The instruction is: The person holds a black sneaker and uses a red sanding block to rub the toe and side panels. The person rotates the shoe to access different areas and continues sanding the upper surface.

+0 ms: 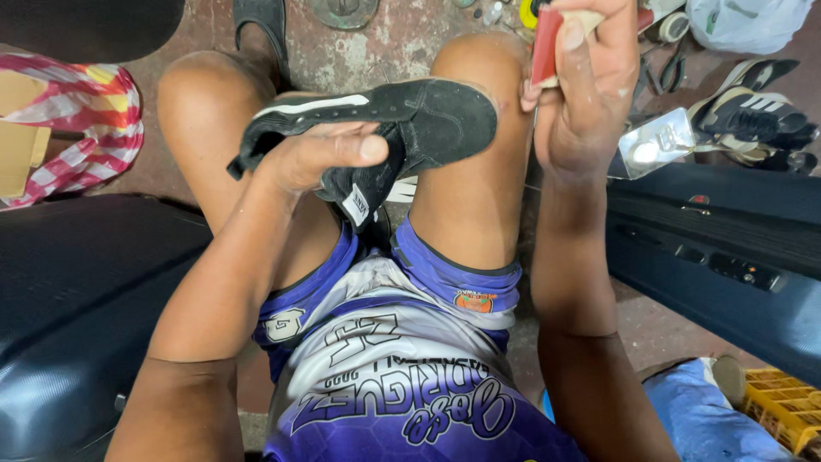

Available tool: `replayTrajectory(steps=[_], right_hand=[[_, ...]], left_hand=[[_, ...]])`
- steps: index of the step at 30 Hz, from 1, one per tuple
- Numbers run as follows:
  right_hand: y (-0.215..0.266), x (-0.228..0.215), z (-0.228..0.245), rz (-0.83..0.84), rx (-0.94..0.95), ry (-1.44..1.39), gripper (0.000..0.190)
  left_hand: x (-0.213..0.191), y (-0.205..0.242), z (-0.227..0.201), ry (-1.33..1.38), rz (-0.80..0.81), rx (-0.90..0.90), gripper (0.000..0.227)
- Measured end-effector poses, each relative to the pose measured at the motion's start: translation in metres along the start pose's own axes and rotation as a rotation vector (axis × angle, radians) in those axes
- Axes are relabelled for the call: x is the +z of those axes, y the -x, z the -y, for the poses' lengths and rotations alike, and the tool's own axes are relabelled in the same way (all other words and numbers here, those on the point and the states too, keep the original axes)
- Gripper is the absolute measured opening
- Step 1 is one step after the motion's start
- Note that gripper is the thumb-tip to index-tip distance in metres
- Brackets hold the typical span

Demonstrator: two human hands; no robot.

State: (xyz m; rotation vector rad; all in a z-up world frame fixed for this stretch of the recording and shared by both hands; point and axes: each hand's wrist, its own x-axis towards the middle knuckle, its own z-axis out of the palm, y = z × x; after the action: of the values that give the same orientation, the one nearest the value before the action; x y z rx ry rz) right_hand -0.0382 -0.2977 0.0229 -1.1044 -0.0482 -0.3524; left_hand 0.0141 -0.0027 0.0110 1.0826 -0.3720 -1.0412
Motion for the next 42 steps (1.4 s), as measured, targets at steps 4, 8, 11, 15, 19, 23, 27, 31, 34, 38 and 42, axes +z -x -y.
replayTrajectory(steps=[4,8,11,15,19,23,27,31,34,38,42], right_hand=[[0.022,-0.005,0.001,0.096,0.019,0.011,0.020],[0.038,-0.013,0.002,0.095,0.104,0.082,0.023],[0.045,-0.012,0.006,0.119,0.112,0.146,0.027],[0.046,-0.004,0.021,0.169,0.093,0.309,0.031],[0.044,0.007,0.039,0.305,0.028,0.528,0.026],[0.030,0.021,0.040,0.424,-0.096,0.670,0.015],[0.008,0.034,0.032,0.527,-0.248,0.780,0.008],[0.001,0.038,0.036,0.571,-0.213,0.798,0.011],[0.013,0.029,0.047,0.525,-0.061,0.764,0.013],[0.026,0.020,0.047,0.483,-0.039,0.692,0.015],[0.033,0.024,0.031,0.155,0.114,0.254,0.022]], left_hand=[[0.012,0.004,-0.019,-0.162,0.085,0.016,0.070],[0.023,0.009,-0.019,-0.203,-0.091,-0.089,0.066],[0.026,0.015,-0.011,-0.197,-0.061,0.024,0.066],[0.029,0.021,0.002,-0.198,-0.057,0.056,0.065],[0.029,0.023,0.007,-0.110,-0.050,0.001,0.064],[0.032,0.021,0.003,-0.277,-0.065,0.105,0.065],[0.037,0.015,-0.003,-0.307,-0.038,0.144,0.068],[0.039,0.012,-0.008,-0.122,-0.046,0.039,0.068],[0.037,0.014,-0.010,-0.240,-0.062,0.077,0.056],[0.035,0.014,-0.018,-0.331,-0.110,-0.084,0.049],[0.029,0.010,-0.027,-0.075,-0.061,-0.080,0.048]])
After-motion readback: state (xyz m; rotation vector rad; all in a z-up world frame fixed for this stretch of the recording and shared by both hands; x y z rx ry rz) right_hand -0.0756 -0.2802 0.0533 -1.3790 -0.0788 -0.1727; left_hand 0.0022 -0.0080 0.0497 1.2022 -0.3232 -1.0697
